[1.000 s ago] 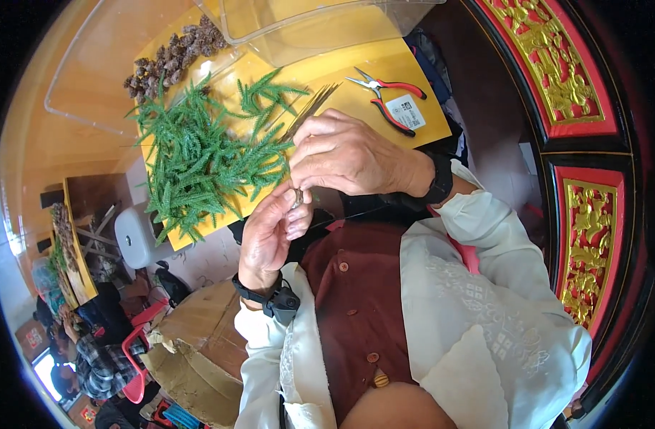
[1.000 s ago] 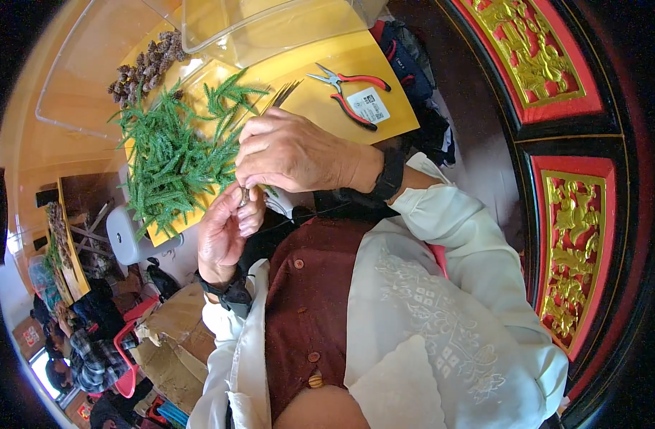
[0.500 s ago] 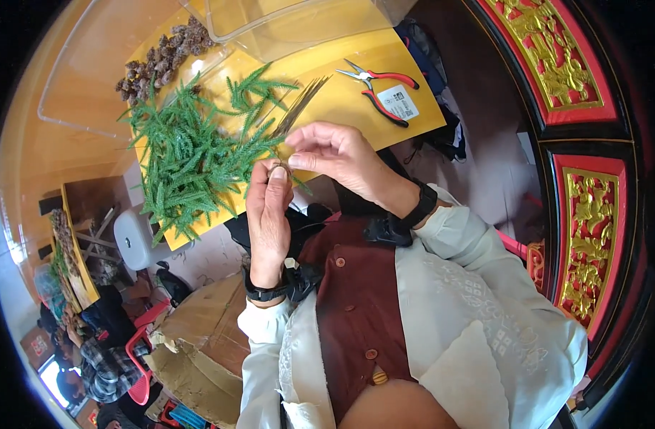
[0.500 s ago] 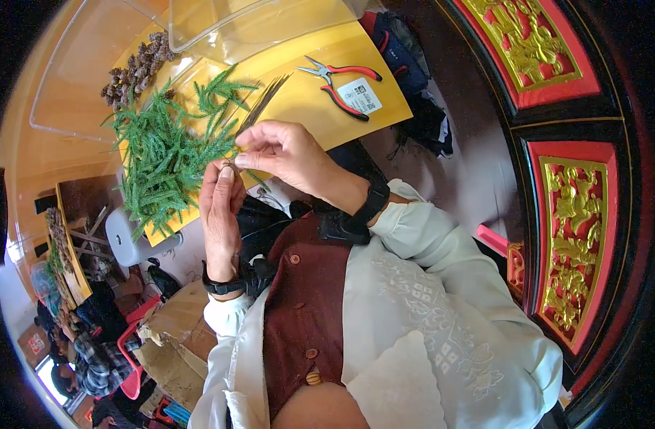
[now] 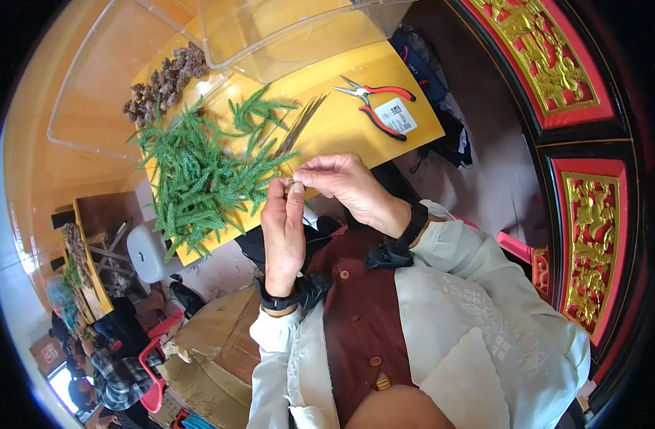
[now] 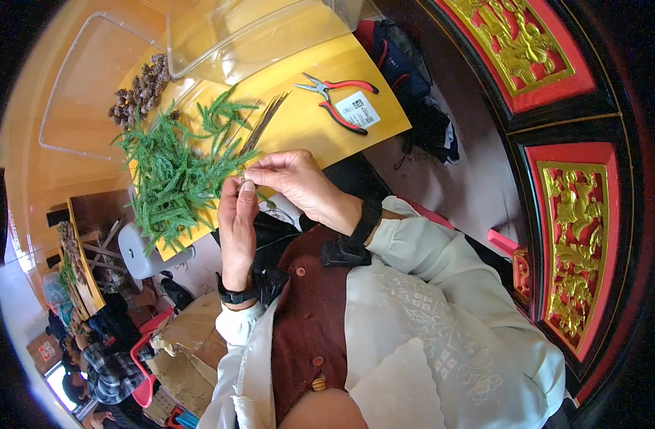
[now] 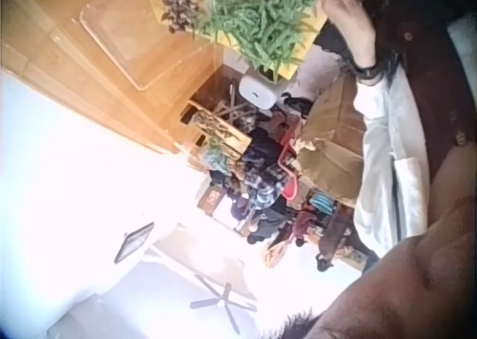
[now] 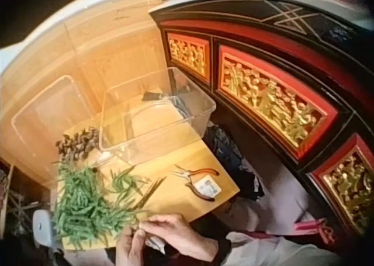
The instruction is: Trimming pine branches and sorting pine cones into a container.
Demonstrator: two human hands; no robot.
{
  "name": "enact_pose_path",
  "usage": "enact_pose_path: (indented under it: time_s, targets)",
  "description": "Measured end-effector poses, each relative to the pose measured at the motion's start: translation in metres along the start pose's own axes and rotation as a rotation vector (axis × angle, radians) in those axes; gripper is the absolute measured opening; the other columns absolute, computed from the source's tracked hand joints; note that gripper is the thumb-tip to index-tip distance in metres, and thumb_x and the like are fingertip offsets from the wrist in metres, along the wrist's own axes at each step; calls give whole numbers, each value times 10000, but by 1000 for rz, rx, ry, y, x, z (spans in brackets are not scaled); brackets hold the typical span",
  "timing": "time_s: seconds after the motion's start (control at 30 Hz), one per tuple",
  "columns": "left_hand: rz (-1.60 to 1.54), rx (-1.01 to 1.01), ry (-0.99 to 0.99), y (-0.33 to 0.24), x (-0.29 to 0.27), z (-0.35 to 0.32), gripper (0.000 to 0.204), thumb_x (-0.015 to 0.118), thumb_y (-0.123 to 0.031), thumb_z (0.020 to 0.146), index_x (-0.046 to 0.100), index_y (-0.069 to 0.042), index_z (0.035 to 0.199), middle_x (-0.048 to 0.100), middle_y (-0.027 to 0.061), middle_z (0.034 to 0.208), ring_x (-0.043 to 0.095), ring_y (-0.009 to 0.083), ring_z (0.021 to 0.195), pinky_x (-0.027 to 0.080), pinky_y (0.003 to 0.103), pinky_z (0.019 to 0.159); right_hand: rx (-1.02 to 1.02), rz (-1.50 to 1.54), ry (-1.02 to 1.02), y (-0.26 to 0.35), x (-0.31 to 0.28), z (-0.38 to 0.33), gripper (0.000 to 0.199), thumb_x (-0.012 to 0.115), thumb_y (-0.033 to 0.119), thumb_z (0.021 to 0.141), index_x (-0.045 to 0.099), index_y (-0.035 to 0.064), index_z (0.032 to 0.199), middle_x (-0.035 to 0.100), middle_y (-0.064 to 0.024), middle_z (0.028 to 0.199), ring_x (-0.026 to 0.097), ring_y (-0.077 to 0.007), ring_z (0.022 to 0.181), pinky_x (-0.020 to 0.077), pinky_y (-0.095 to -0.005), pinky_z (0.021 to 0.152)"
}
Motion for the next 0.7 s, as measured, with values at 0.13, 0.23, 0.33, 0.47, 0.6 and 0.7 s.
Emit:
enact_pose_path:
  time_s: [0.13,0.23,0.33,0.47,0.6,0.7]
  targets:
    - [421,135,-83,-27,6,-3,199,492,-196,969,509,-1,1002,577,157,743,534,201,652,442,337,604,9,-12,-24,-2,-5,1,201,663,187,869,667,13,971,573,50,751,391,-11,613,318,-173,534]
    - [560,155,-97,-32,8,1,213,491,-205,968,520,2,1007,573,150,719,540,218,632,441,331,598,34,-64,-39,0,-14,2,188,655,184,876,664,18,963,555,57,747,389,-14,612,318,-178,541]
    - [377,163,-21,-44,2,12,260,473,-236,974,553,8,1015,596,175,792,573,234,712,455,341,665,-38,-22,-29,11,-20,4,191,654,176,871,671,-4,933,633,-8,837,540,-59,766,438,-214,678]
    - [794,376,-121,-66,-16,53,210,559,-191,911,577,2,993,622,189,902,616,339,798,478,387,686,52,-8,12,4,-25,7,204,658,186,873,675,-2,950,635,-1,835,539,-50,762,438,-208,685]
    - [1218,501,-94,-62,-19,91,198,658,-153,799,575,-31,931,630,179,923,630,361,782,500,430,630,-7,-42,59,15,-8,1,192,641,194,887,657,10,940,517,62,688,373,-19,595,308,-179,544]
    - [1448,465,-55,-45,-19,113,176,675,-163,762,573,-63,866,646,151,870,637,355,753,513,432,619,-10,-49,59,13,-11,2,206,642,201,885,660,2,934,516,59,682,373,-21,588,308,-179,539]
Point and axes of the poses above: each hand's wrist, its own z-axis towards the middle knuckle, its own x-axis out of the palm, y = z × x, the point moved 10 cm from there along z, towards the middle knuckle
